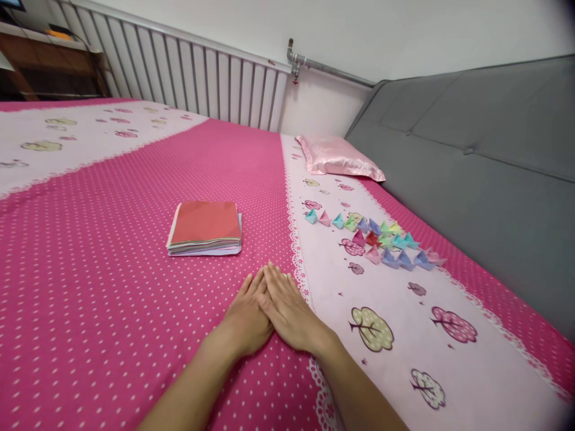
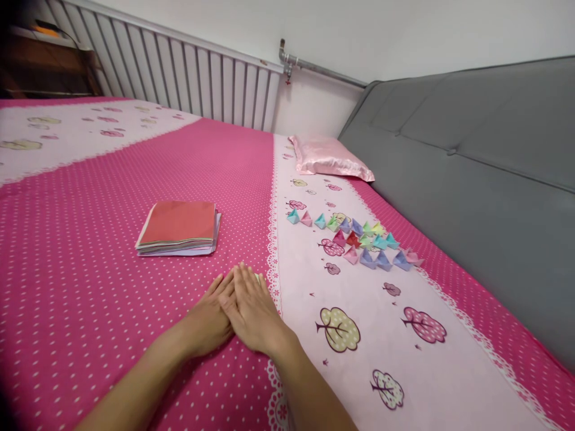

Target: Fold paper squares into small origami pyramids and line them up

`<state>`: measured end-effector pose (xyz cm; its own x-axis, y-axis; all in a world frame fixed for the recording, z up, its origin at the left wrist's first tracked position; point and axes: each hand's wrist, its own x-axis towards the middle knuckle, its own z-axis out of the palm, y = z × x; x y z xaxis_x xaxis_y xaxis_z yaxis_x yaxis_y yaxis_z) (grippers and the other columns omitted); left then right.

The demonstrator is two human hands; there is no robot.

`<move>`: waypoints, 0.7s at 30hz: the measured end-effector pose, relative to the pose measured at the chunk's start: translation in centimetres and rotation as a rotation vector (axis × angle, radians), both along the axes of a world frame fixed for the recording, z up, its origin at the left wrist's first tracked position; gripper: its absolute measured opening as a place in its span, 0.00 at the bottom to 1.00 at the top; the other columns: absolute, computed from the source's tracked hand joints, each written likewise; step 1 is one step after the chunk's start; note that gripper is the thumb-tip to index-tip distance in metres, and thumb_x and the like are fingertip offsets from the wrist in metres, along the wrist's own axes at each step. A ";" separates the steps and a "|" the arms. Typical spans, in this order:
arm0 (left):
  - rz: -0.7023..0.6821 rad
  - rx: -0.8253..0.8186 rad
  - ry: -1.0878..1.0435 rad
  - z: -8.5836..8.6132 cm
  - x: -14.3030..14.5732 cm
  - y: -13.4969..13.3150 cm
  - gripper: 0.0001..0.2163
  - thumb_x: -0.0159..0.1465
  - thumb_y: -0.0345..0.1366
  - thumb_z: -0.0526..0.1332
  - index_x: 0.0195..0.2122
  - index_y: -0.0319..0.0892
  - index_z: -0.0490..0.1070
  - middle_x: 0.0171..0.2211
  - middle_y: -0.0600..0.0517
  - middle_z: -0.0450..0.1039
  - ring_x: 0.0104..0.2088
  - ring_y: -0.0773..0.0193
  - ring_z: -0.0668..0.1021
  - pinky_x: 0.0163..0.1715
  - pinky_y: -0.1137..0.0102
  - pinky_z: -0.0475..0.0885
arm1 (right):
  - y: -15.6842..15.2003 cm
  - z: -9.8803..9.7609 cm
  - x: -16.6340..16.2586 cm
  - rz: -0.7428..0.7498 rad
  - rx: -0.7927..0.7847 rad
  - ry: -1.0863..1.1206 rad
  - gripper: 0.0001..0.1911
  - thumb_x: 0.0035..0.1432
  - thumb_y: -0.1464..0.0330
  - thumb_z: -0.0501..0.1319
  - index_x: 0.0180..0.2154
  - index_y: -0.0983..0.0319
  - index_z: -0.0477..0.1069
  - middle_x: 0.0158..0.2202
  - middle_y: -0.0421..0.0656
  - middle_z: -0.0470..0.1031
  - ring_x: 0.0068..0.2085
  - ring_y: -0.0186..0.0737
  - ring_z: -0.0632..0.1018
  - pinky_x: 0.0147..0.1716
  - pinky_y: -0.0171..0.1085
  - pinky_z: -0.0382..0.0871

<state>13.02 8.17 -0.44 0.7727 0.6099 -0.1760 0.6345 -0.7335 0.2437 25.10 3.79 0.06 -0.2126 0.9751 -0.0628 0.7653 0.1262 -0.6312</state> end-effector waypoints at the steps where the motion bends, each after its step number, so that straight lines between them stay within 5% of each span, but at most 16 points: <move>1: 0.006 -0.001 0.007 0.0 0.0 0.0 0.27 0.61 0.38 0.40 0.62 0.39 0.38 0.63 0.46 0.32 0.62 0.53 0.39 0.59 0.56 0.40 | 0.0 -0.1 0.0 -0.008 -0.017 -0.012 0.33 0.62 0.53 0.35 0.62 0.66 0.34 0.64 0.45 0.32 0.63 0.39 0.37 0.61 0.46 0.32; 21: 0.150 0.040 0.119 0.6 0.1 -0.7 0.29 0.60 0.40 0.40 0.61 0.33 0.41 0.63 0.46 0.36 0.62 0.56 0.41 0.59 0.59 0.40 | -0.2 -0.1 0.5 -0.054 -0.086 -0.229 0.39 0.57 0.48 0.30 0.62 0.68 0.35 0.64 0.47 0.32 0.63 0.43 0.36 0.60 0.48 0.30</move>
